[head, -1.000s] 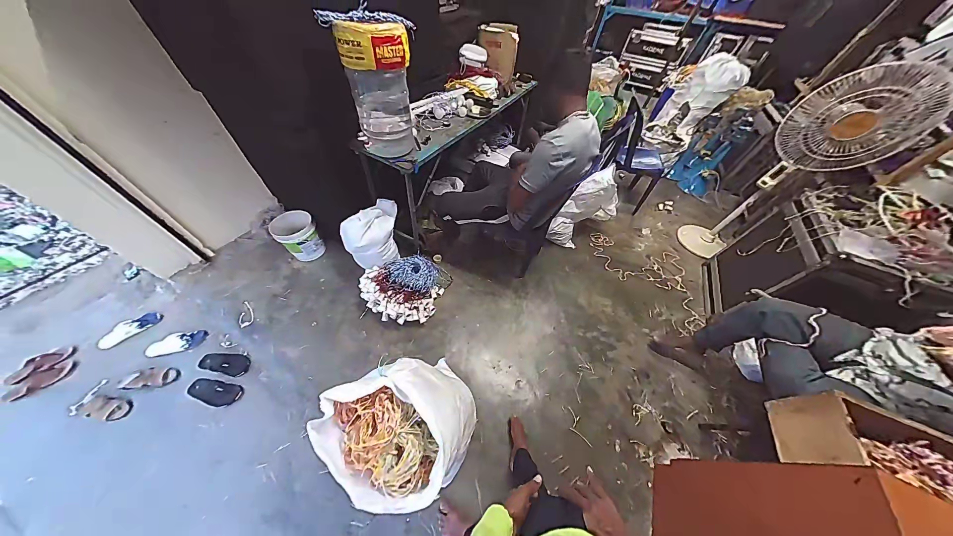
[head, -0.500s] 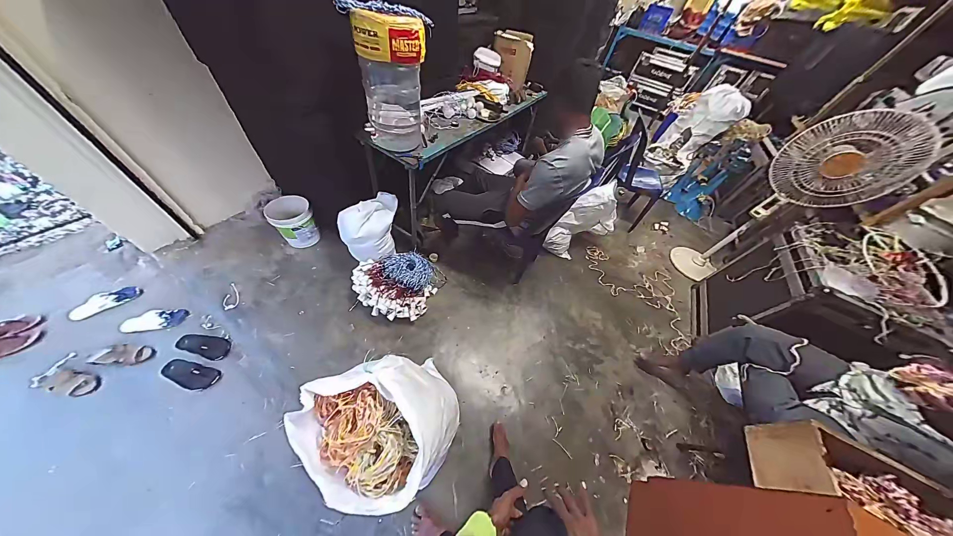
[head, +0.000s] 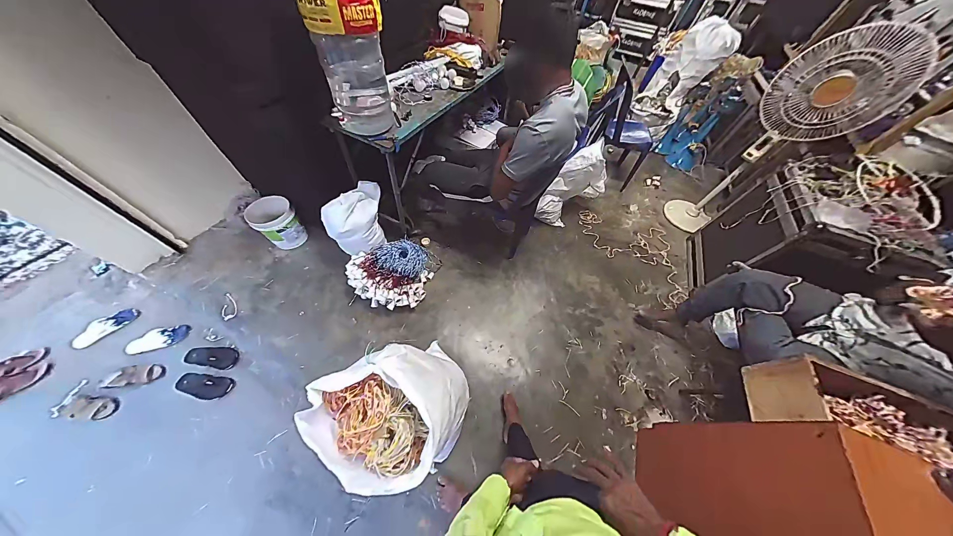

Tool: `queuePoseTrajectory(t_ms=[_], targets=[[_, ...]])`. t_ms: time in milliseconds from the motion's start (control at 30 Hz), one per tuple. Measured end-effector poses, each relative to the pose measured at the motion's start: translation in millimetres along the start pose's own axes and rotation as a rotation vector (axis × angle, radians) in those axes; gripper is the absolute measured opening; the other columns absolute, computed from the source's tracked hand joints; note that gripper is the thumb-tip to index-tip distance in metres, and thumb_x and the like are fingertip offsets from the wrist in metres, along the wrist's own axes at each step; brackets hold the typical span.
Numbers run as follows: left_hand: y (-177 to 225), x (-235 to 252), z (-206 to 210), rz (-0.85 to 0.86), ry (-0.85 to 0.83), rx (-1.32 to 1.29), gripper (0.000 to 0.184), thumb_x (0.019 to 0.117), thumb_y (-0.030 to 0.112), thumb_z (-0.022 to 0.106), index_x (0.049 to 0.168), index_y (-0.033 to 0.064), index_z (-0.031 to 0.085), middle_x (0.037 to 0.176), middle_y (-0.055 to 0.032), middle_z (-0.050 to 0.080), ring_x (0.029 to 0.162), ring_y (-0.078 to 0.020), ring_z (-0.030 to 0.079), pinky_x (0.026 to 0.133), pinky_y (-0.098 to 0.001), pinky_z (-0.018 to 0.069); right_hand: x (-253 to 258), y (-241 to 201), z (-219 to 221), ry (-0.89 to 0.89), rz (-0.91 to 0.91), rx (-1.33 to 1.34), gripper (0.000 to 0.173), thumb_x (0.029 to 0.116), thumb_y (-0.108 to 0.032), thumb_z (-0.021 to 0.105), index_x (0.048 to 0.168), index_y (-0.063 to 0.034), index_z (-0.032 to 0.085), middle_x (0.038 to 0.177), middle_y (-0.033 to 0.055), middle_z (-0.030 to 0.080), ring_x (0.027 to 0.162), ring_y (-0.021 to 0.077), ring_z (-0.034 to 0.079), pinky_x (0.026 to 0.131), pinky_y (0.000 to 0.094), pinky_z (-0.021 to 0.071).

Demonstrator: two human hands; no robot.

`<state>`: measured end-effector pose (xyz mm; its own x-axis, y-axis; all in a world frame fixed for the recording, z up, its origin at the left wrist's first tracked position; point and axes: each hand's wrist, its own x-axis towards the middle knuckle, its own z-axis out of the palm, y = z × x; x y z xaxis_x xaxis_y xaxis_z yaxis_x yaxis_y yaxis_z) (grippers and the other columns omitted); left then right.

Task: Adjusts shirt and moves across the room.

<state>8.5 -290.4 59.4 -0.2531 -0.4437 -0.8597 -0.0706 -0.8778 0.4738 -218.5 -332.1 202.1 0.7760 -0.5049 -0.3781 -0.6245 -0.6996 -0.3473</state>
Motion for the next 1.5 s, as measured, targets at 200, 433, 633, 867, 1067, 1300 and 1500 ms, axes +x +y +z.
queuePoseTrajectory(t_ms=[200, 433, 633, 867, 1067, 1300, 1500], targets=[[36, -61, -15, 0.302, 0.008, 0.184, 0.042, 0.1083, 0.024, 0.053, 0.134, -0.0088, 0.06, 0.133, -0.0303, 0.061, 0.126, -0.039, 0.059, 0.111, -0.0525, 0.0431, -11, -10, -8, -0.003, 0.181, 0.114, 0.015, 0.0941, -0.011, 0.065, 0.1, -0.0015, 0.076, 0.125, 0.0158, 0.071, 0.112, 0.0376, 0.069, 0.094, 0.0597, 0.0556], [72, -131, -3, 0.346, -0.039, 0.565, 0.048, 0.1078, 0.038, 0.052, 0.12, -0.0068, 0.067, 0.116, -0.0266, 0.068, 0.111, -0.0361, 0.066, 0.102, -0.0544, 0.0489, 37, -41, -4, -0.138, 0.407, 0.39, 0.04, 0.1031, -0.004, 0.049, 0.143, -0.0024, 0.058, 0.131, 0.0291, 0.064, 0.119, 0.0504, 0.062, 0.101, 0.0673, 0.0459], [55, -150, -13, 0.277, 0.014, 0.65, 0.052, 0.1077, 0.044, 0.049, 0.119, -0.0034, 0.069, 0.114, -0.0248, 0.069, 0.11, -0.0367, 0.066, 0.1, -0.0566, 0.0484, -3, -39, -20, 0.054, 0.238, 0.447, 0.026, 0.0958, -0.009, 0.065, 0.115, 0.0064, 0.071, 0.144, 0.0199, 0.059, 0.126, 0.0386, 0.062, 0.106, 0.0557, 0.0488], [36, -159, -25, 0.279, 0.053, 0.607, 0.046, 0.1087, 0.039, 0.048, 0.126, 0.0, 0.066, 0.115, -0.0219, 0.07, 0.11, -0.0337, 0.067, 0.101, -0.0554, 0.0491, -58, -20, -60, 0.217, 0.397, 0.415, 0.049, 0.0856, -0.041, 0.076, 0.117, -0.0031, 0.074, 0.108, 0.0172, 0.075, 0.097, 0.0311, 0.072, 0.087, 0.0548, 0.0564], [39, -172, -28, 0.493, 0.189, 0.434, 0.036, 0.1057, 0.031, 0.056, 0.127, 0.0048, 0.069, 0.117, -0.0132, 0.072, 0.102, -0.0203, 0.07, 0.095, -0.0414, 0.0548, -70, 6, -145, 0.111, 0.66, 0.553, 0.023, 0.0812, -0.024, 0.087, 0.089, -0.0062, 0.074, 0.071, 0.0076, 0.067, 0.064, 0.0202, 0.063, 0.064, 0.0481, 0.0525], [119, -196, 1, 0.819, -0.174, 0.186, 0.054, 0.1099, 0.04, 0.038, 0.144, 0.0021, 0.056, 0.14, -0.0129, 0.063, 0.125, -0.0216, 0.062, 0.104, -0.0423, 0.0522, -33, -12, -240, -0.068, 0.296, 0.701, 0.016, 0.0771, -0.023, 0.085, 0.082, -0.0116, 0.075, 0.064, -0.0002, 0.067, 0.055, 0.0084, 0.062, 0.052, 0.0281, 0.0521], [133, -227, 24, 0.585, -0.506, -0.479, 0.055, 0.0997, 0.06, 0.052, 0.123, 0.0114, 0.063, 0.104, -0.0043, 0.075, 0.096, -0.0145, 0.073, 0.082, -0.0354, 0.0627, 19, -62, -277, -0.181, -0.01, 0.656, 0.022, 0.083, -0.032, 0.085, 0.092, -0.0132, 0.079, 0.07, -0.0032, 0.071, 0.057, 0.0042, 0.063, 0.052, 0.0238, 0.052]])
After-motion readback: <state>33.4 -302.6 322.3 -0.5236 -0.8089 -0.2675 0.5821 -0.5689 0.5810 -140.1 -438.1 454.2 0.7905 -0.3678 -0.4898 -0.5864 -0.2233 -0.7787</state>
